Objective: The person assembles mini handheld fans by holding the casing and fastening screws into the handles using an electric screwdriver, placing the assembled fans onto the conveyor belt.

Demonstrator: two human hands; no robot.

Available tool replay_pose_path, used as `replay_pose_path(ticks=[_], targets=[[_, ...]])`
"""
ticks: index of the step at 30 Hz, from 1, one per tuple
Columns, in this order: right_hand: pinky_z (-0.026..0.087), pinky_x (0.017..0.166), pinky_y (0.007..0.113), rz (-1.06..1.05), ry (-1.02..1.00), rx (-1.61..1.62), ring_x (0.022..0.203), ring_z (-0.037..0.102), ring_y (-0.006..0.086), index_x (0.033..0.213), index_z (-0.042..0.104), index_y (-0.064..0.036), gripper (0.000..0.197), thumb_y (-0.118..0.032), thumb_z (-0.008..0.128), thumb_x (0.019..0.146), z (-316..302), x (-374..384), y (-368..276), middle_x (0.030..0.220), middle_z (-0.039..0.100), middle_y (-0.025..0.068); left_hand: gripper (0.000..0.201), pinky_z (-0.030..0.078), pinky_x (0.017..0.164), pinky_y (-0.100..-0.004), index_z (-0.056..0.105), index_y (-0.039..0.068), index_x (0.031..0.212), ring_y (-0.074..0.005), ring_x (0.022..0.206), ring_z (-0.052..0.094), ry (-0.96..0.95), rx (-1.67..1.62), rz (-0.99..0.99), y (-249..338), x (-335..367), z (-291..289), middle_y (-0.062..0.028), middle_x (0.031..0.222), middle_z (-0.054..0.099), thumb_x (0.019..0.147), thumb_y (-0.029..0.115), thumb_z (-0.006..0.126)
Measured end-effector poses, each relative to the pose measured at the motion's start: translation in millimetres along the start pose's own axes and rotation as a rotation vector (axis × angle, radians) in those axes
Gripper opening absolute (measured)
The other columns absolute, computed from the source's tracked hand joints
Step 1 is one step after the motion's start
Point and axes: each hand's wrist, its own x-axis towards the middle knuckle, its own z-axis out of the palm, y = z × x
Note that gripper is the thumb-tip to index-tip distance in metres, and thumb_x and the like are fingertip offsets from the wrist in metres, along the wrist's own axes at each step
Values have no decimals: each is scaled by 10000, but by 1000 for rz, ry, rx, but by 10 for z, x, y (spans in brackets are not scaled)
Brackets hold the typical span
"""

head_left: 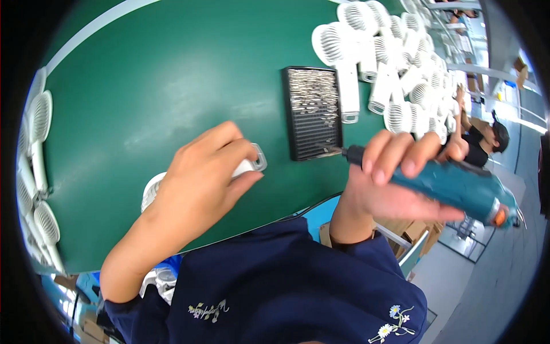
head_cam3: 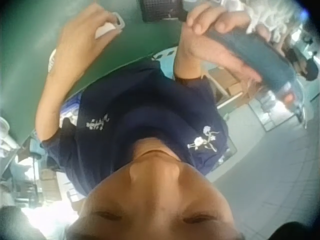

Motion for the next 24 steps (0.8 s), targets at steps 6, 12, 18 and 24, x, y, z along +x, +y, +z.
replay_pose_path(ticks=[6,12,18,24], targets=[[461,410,349,19,4,19,469,543,217,1342,415,-88,895,-845,369,866,-551,-85,-49,786,546,105,185,476,635,-405,633,18,858,-295,740,590,34,-35,-6,54,66,88,-91,831,566,740,-9,773],[461,398,348,98,35,49,478,552,215,1296,429,-71,942,-880,404,815,-565,-148,-1,719,534,105,182,478,648,-396,635,19,847,-290,761,594,25,-9,31,84,123,139,-88,834,574,731,-12,772],[408,388,333,98,2,14,441,501,180,1316,442,-97,786,-769,432,910,-382,-94,-131,762,513,58,226,479,672,-376,675,24,889,-276,776,590,34,14,46,129,114,105,-83,842,581,701,2,799],[473,374,258,146,29,143,445,526,132,1258,403,-86,587,-597,484,982,124,-34,-165,790,548,45,402,471,671,-351,727,41,1040,-234,780,572,7,-141,174,188,129,97,-64,862,588,661,59,859]])
